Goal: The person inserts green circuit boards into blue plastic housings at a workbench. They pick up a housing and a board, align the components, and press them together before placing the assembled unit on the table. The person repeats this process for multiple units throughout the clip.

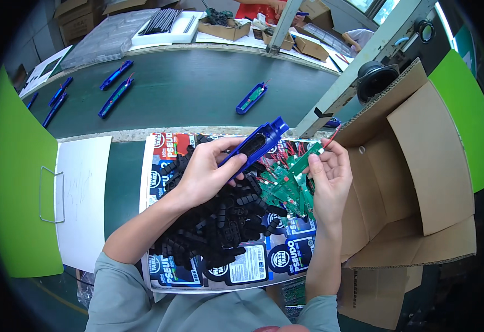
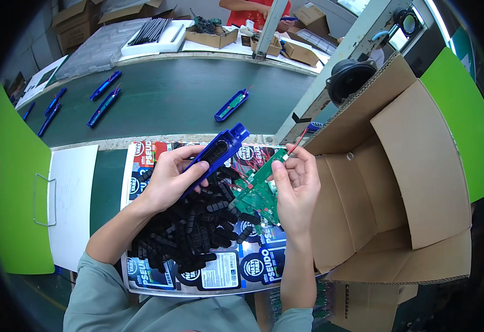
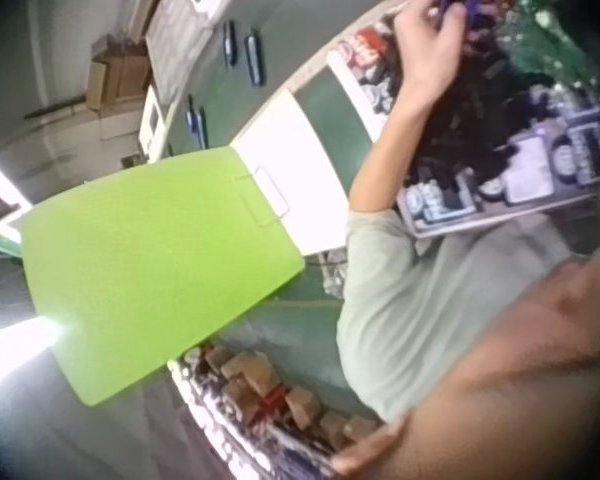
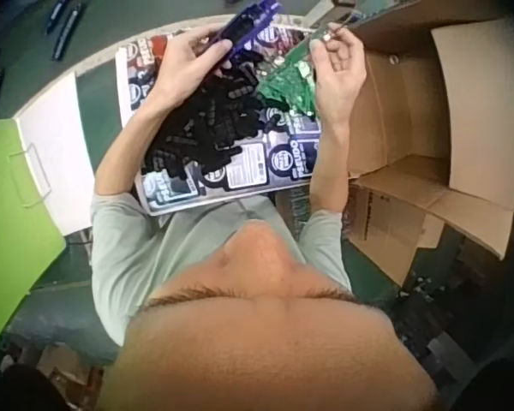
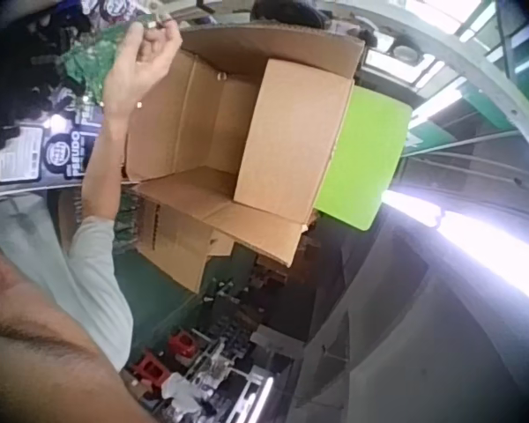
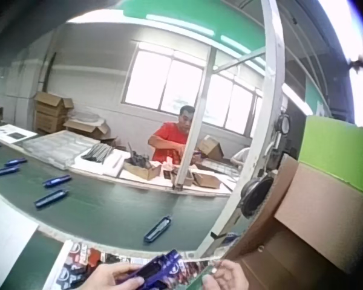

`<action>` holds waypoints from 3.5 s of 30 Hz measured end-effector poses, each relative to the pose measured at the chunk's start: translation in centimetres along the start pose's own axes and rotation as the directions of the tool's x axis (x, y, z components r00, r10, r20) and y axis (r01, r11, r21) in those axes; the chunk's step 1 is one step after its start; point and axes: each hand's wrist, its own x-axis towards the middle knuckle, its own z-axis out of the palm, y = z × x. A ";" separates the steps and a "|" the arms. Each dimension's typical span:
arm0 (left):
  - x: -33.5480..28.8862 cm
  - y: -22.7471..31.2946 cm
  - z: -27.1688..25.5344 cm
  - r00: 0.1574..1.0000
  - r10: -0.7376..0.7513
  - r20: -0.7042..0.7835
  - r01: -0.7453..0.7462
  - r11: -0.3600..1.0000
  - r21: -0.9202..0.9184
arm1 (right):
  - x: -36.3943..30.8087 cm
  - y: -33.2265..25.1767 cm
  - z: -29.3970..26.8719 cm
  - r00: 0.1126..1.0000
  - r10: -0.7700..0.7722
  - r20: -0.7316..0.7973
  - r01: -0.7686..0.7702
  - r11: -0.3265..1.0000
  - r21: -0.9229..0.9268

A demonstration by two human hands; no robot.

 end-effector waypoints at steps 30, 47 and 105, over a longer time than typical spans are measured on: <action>-0.2 -0.5 0.3 0.994 0.039 0.104 -0.002 0.942 -0.337 | -2.4 -1.3 6.5 0.987 -0.160 0.025 0.155 0.979 0.131; -0.4 -0.8 0.4 0.994 0.054 0.098 -0.025 0.960 -0.278 | -1.7 -1.9 6.1 0.990 -0.076 0.118 0.065 0.993 0.094; 1.3 1.6 -5.0 0.916 0.183 -0.358 -0.218 0.974 -0.060 | -4.2 4.8 6.4 0.882 -0.268 0.388 0.432 0.790 -0.435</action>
